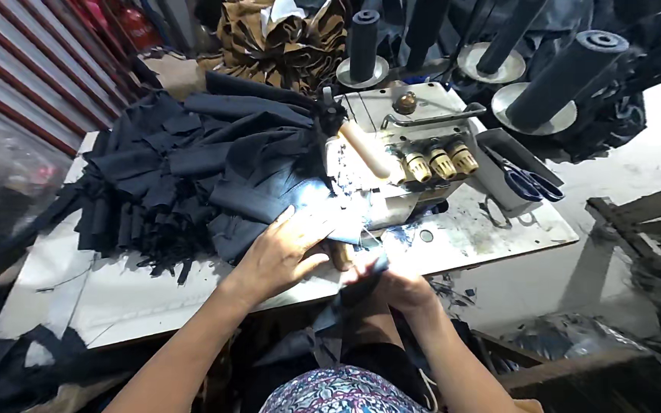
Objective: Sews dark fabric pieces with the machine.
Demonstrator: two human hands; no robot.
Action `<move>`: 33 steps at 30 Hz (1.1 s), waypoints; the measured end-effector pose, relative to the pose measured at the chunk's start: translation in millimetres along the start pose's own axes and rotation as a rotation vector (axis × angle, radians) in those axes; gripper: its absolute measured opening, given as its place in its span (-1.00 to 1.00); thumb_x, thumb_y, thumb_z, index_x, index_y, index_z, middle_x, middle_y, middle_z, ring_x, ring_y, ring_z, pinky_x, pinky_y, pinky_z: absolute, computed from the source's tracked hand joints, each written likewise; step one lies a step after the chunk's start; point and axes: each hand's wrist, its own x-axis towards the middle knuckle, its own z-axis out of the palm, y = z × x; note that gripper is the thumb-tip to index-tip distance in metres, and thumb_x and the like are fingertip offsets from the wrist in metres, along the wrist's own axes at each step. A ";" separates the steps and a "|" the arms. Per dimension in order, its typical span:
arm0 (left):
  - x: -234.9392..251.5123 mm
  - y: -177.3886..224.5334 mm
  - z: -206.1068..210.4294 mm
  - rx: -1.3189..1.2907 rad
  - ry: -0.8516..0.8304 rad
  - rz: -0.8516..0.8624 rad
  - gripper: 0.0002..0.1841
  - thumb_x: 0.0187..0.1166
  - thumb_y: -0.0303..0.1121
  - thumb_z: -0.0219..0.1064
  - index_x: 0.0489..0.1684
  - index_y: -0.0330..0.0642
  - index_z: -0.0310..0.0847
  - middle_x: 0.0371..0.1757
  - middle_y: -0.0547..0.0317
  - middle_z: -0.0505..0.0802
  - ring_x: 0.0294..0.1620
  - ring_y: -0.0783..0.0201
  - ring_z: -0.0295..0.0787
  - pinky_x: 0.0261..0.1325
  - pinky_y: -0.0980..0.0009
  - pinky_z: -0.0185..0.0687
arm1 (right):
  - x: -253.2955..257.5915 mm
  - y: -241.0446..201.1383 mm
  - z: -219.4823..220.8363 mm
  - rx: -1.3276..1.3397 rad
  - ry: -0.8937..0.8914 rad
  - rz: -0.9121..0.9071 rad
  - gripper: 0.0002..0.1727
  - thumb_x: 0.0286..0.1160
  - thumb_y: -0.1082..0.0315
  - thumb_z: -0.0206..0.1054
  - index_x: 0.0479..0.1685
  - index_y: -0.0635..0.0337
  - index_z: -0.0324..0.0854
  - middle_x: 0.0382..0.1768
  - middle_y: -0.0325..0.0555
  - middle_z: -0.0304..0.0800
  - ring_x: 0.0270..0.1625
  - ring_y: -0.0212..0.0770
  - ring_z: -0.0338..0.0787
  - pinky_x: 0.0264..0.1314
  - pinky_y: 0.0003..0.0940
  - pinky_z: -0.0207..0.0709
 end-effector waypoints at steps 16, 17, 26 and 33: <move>21.4 31.4 6.3 0.114 0.010 -0.303 -0.47 0.66 0.11 0.15 0.34 -0.01 0.77 0.52 0.13 0.74 0.72 -0.13 0.42 0.68 -0.27 0.26 | 39.3 -19.0 1.2 0.332 0.506 -0.096 -0.46 0.85 0.27 -0.33 -0.21 0.05 0.66 -0.49 -0.28 0.72 -0.51 -0.45 0.72 -0.37 -0.60 0.66; 25.5 27.4 5.0 0.106 -0.011 -0.299 -0.44 0.67 0.13 0.13 0.41 -0.03 0.73 0.58 0.11 0.69 0.74 -0.15 0.39 0.68 -0.29 0.22 | 39.4 -18.1 2.8 0.306 0.537 -0.095 -0.44 0.84 0.27 -0.36 -0.22 0.05 0.66 -0.51 -0.27 0.74 -0.52 -0.44 0.74 -0.37 -0.59 0.67; 28.4 42.5 -23.0 -0.248 0.032 -0.414 -0.21 0.63 0.37 0.00 0.37 -0.16 0.72 0.61 -0.04 0.62 0.76 -0.03 0.35 0.80 -0.20 0.06 | 16.9 -3.2 38.4 -0.188 0.287 0.001 -0.74 0.70 0.30 0.04 -0.19 0.02 0.67 -0.53 -0.39 0.79 -0.45 -0.44 0.80 -0.23 -0.48 0.76; 12.6 79.3 -67.7 -0.392 0.299 -0.266 -0.72 0.54 -0.13 0.42 -0.55 -0.03 0.68 0.09 0.29 0.82 0.32 0.40 0.70 0.30 0.38 0.69 | 2.5 -24.3 58.5 -0.074 -0.285 -0.034 -0.71 0.80 0.10 0.16 0.13 -0.04 0.76 -0.25 -0.36 0.91 -0.29 -0.49 0.87 -0.19 -0.51 0.77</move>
